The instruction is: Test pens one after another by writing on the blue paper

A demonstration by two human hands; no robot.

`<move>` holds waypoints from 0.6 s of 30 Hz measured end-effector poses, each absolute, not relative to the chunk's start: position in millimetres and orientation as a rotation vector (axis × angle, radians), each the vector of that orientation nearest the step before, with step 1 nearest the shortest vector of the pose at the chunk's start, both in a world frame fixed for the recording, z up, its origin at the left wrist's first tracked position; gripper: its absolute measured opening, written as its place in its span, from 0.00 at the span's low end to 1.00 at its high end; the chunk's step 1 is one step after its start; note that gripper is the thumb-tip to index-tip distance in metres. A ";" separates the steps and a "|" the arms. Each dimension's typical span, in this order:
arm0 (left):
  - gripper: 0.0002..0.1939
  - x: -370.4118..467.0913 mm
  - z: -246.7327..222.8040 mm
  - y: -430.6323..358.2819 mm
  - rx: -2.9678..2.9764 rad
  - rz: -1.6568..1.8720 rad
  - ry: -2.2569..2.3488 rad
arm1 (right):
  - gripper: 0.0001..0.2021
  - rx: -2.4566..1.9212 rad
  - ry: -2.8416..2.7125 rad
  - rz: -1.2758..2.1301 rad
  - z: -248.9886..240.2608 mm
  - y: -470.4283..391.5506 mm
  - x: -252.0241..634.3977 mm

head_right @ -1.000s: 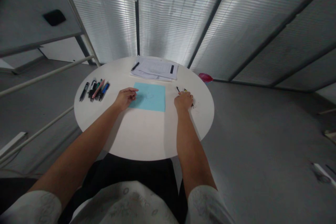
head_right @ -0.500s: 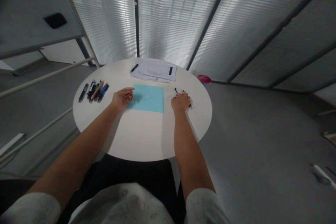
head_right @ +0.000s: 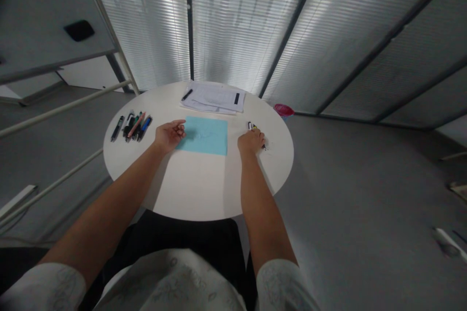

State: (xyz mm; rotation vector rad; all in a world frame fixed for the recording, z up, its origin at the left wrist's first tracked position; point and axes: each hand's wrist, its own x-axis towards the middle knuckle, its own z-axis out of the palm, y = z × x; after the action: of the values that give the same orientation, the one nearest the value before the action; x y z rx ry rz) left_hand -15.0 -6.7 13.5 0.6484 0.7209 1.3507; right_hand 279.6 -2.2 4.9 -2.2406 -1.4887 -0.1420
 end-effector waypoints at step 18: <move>0.11 -1.9 15.2 -9.7 0.876 1.394 0.821 | 0.17 -1.461 -2.139 0.022 8.1 -3.7 229.5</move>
State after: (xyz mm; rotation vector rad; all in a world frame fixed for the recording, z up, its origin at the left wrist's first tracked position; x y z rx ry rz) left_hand -1.9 -9.7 15.2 0.8759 0.8209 1.3937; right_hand 229.5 -3.7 8.1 -1.4611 -2.1385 0.0224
